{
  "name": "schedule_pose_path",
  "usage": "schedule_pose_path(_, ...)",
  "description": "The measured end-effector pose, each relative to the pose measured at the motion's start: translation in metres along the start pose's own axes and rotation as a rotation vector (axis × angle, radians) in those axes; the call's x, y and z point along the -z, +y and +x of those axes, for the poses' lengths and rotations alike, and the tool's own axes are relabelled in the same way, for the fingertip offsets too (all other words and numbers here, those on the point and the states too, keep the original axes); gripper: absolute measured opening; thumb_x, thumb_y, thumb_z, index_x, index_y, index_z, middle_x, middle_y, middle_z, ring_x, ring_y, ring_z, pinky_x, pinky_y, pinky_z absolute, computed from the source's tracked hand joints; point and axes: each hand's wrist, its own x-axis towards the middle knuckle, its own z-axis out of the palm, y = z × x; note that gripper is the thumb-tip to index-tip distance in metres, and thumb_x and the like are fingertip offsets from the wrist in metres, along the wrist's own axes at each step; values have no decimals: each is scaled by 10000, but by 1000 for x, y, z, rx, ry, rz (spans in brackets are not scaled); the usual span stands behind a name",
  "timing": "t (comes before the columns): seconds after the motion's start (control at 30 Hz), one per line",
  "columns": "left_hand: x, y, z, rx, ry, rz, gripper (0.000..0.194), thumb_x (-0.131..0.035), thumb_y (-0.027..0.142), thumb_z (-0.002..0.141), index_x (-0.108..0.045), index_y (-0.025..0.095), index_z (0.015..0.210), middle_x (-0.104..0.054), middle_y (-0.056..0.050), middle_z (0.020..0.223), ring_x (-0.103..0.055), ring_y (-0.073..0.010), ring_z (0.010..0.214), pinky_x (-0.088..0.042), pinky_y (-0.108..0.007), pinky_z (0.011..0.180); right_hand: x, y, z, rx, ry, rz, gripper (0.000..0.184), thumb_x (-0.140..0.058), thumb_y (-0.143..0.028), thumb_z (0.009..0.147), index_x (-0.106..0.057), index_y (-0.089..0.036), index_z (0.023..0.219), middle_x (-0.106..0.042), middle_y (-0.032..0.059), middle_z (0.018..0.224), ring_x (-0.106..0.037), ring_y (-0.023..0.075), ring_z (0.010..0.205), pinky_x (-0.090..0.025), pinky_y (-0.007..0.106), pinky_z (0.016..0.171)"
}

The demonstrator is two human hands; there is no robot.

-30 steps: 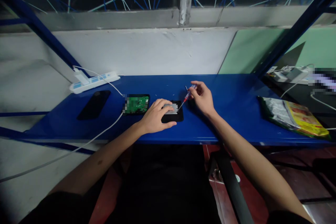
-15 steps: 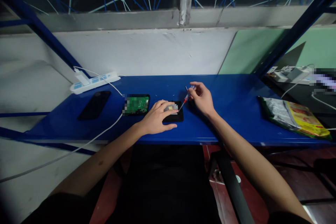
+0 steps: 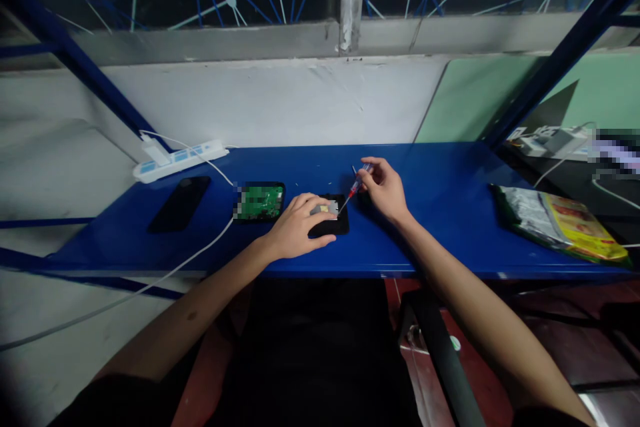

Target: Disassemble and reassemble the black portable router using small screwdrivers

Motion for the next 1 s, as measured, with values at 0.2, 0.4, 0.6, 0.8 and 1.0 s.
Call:
schedule_pose_path(0.2,2,1,1,22,-22,-18,336,-669,487,893,-669,279,1156,-576,-77,1308,-464,-311,1255,-407,-521,1050,0,-1,0,27,14,-7,267,-667,-396,842,-615,-270,1072,-665,2,801,-612,161,587,-561,361,607)
schedule_pose_path(0.4,2,2,1,29,-32,21,349,-664,505,897,-677,262,1147,-568,-83,1304,-459,-304,1251,-412,-489,1054,1,-4,-2,54,19,-7,277,-674,-381,842,-614,-259,1084,-654,-3,814,-604,149,576,-537,339,596)
schedule_pose_path(0.6,2,3,0,29,-28,22,362,-669,507,894,-674,258,1157,-564,-84,1300,-453,-295,1248,-423,-474,1052,0,-5,-3,59,13,-4,282,-678,-377,844,-618,-251,1089,-641,-13,799,-595,144,574,-524,335,594)
schedule_pose_path(0.8,0,3,0,31,-17,37,376,-673,511,886,-670,263,1169,-568,-81,1294,-456,-297,1253,-416,-478,1062,0,-6,-5,87,0,5,288,-681,-380,849,-616,-257,1101,-654,-2,837,-604,152,596,-530,341,616)
schedule_pose_path(1.0,1,4,0,26,-46,67,358,-635,479,914,-670,234,1172,-577,-93,1283,-460,-294,1250,-415,-459,1050,-1,-6,-7,126,9,-36,313,-664,-395,868,-608,-245,1137,-654,-9,825,-604,143,598,-523,325,620)
